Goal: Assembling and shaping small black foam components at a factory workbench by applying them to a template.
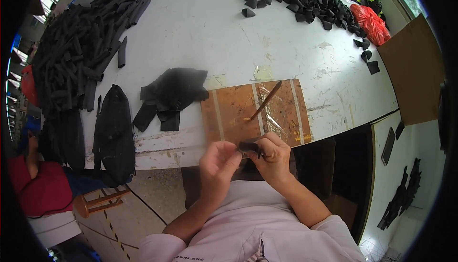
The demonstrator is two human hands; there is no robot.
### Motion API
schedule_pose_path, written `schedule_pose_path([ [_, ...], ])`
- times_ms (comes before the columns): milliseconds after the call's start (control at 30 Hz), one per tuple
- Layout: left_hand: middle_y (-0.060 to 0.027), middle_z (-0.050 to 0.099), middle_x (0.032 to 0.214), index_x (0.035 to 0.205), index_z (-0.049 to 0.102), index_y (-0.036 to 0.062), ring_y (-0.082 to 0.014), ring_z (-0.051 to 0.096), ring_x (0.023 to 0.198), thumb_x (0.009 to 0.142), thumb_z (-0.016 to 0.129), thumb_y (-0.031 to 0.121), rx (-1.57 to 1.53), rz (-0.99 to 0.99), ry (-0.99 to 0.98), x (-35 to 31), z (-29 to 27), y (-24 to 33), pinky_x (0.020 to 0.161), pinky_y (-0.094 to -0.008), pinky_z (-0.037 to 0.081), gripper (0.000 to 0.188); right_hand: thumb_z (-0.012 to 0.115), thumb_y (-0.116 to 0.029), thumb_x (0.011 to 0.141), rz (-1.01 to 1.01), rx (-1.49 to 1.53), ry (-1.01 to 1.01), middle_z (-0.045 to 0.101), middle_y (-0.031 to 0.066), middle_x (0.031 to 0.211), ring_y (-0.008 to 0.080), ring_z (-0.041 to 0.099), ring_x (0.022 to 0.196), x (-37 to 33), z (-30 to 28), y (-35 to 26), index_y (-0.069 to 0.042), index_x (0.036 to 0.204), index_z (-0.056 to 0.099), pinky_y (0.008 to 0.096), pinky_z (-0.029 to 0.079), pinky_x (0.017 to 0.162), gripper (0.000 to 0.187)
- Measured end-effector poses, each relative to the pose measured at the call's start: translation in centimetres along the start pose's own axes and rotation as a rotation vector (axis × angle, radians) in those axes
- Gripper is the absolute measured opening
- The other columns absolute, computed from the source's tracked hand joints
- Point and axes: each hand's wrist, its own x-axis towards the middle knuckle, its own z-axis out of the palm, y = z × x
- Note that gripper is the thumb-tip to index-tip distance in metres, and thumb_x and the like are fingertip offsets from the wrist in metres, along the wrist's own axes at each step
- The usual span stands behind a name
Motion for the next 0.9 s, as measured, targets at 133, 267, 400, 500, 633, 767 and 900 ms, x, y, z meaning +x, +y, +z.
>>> schedule_pose_path([
  [133, -0.0037, 0.054, 0.075, 0.092, 0.049, 0.0003, -0.0081, 0.051, 0.064, 0.079, 0.057, 0.010, -0.135, -0.141, -0.029, -0.1, 0.2, 0.9, 0.055, -0.0209, 0.042, 0.018, 0.063, 0.004, 0.052, -0.126, -0.012, 0.036, 0.046, 0.0082, 0.063, 0.0257, 0.048, 0.058, 0.6, 0.1, 0.6, -0.004, 0.067, 0.055, 0.0345, 0.040, 0.049, 0.019],
  [267, -0.0035, 0.054, 0.073, 0.090, 0.050, 0.0004, -0.0083, 0.051, 0.060, 0.079, 0.056, 0.009, -0.060, -0.173, -0.006, 0.9, 0.5, 1.3, 0.053, -0.0209, 0.043, 0.015, 0.055, 0.009, 0.046, -0.276, -0.152, 0.049, 0.048, 0.0071, 0.064, 0.0232, 0.047, 0.058, 1.4, -0.2, 1.0, -0.002, 0.070, 0.055, 0.0310, 0.039, 0.048, 0.026],
  [400, -0.0022, 0.056, 0.072, 0.084, 0.054, 0.0000, -0.0077, 0.052, 0.057, 0.077, 0.055, 0.006, 0.000, -0.199, 0.024, 0.8, -0.9, 0.6, 0.050, -0.0197, 0.043, 0.009, 0.057, 0.005, 0.044, -0.366, -0.232, 0.018, 0.048, 0.0084, 0.068, 0.0255, 0.047, 0.061, 1.0, 0.3, 0.4, -0.002, 0.072, 0.055, 0.0330, 0.039, 0.049, 0.029],
  [500, -0.0029, 0.057, 0.067, 0.080, 0.055, -0.0009, -0.0081, 0.053, 0.055, 0.077, 0.057, 0.004, 0.061, -0.116, 0.059, 1.1, -0.8, -0.8, 0.050, -0.0209, 0.044, 0.006, 0.064, 0.000, 0.053, -0.343, -0.245, -0.111, 0.048, 0.0093, 0.072, 0.0258, 0.048, 0.061, 0.6, -0.5, 0.2, -0.002, 0.076, 0.055, 0.0312, 0.041, 0.051, 0.025],
  [633, -0.0091, 0.060, 0.069, 0.081, 0.054, -0.0023, -0.0111, 0.056, 0.058, 0.076, 0.058, 0.003, 0.283, 0.172, 0.002, 0.7, -0.2, -0.3, 0.054, -0.0252, 0.045, 0.008, 0.068, -0.025, 0.072, 0.018, 0.246, -0.268, 0.051, 0.0074, 0.072, 0.0190, 0.055, 0.065, 0.6, -2.3, -2.4, -0.001, 0.077, 0.054, 0.0256, 0.044, 0.061, 0.028],
  [767, -0.0055, 0.054, 0.070, 0.082, 0.053, -0.0004, -0.0099, 0.053, 0.062, 0.075, 0.060, 0.001, 0.395, 0.386, -0.066, 0.3, 0.1, 0.8, 0.054, -0.0235, 0.042, 0.009, 0.071, -0.024, 0.068, 0.002, 0.264, -0.025, 0.047, 0.0045, 0.067, 0.0121, 0.044, 0.054, 0.4, -1.0, -2.1, 0.002, 0.076, 0.057, 0.0226, 0.033, 0.048, 0.031],
  [900, -0.0066, 0.053, 0.070, 0.079, 0.051, 0.0003, -0.0141, 0.054, 0.059, 0.074, 0.059, 0.001, 0.446, 0.430, -0.012, 0.6, 0.2, 0.9, 0.052, -0.0259, 0.041, 0.009, 0.067, -0.016, 0.070, -0.175, 0.148, -0.079, 0.050, 0.0047, 0.067, 0.0133, 0.048, 0.057, 1.4, -1.2, -1.5, 0.003, 0.076, 0.057, 0.0237, 0.035, 0.050, 0.022],
])
